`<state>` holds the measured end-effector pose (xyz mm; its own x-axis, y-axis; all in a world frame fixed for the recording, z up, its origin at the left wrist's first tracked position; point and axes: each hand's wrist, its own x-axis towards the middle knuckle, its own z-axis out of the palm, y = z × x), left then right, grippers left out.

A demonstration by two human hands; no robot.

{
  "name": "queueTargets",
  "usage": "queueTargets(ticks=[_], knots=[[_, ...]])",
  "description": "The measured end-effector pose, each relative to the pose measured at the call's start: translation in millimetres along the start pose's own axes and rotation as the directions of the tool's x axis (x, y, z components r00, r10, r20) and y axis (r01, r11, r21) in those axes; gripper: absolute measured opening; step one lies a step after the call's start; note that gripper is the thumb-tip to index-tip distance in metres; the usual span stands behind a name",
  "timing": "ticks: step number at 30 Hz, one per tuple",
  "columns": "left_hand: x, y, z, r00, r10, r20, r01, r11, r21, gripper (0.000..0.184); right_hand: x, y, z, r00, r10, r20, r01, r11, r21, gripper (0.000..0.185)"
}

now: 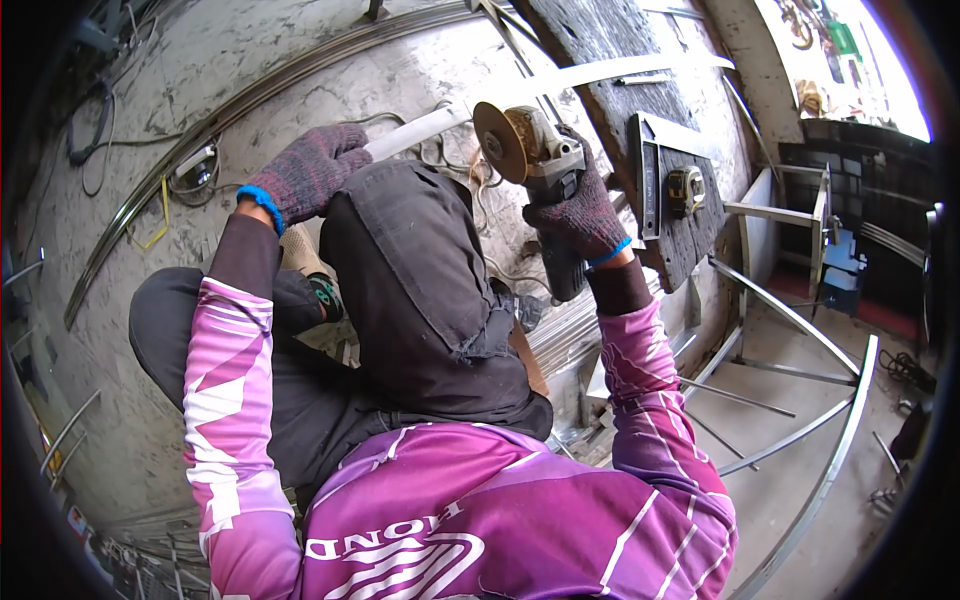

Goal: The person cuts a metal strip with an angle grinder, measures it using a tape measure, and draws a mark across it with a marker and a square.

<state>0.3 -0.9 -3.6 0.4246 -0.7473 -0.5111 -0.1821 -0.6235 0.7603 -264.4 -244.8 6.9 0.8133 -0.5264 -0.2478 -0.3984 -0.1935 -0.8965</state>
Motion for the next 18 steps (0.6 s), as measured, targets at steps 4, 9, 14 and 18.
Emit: queueTargets(ticks=[4, 9, 14, 18], knots=[[0, -1, 0, 1.000, 0.009, -0.005, -0.009, 1.000, 0.014, 0.047, 0, 0, 0, 1.000, 0.005, 0.004, -0.005, 1.000, 0.021, 0.104], [0, -2, 0, 1.000, 0.021, -0.015, -0.020, 0.999, 0.038, 0.047, -1, -8, 1, 1.000, 0.026, 0.010, -0.027, 0.999, 0.034, 0.102], [0, -1, 0, 0.999, 0.039, -0.012, -0.038, 0.998, 0.054, 0.047, 0, -10, 4, 1.000, 0.012, -0.007, -0.012, 0.999, 0.033, 0.101], [1, 0, 0, 1.000, 0.017, 0.009, -0.018, 0.999, 0.040, 0.047, 1, -8, 1, 1.000, 0.022, 0.005, -0.022, 0.999, 0.026, 0.101]])
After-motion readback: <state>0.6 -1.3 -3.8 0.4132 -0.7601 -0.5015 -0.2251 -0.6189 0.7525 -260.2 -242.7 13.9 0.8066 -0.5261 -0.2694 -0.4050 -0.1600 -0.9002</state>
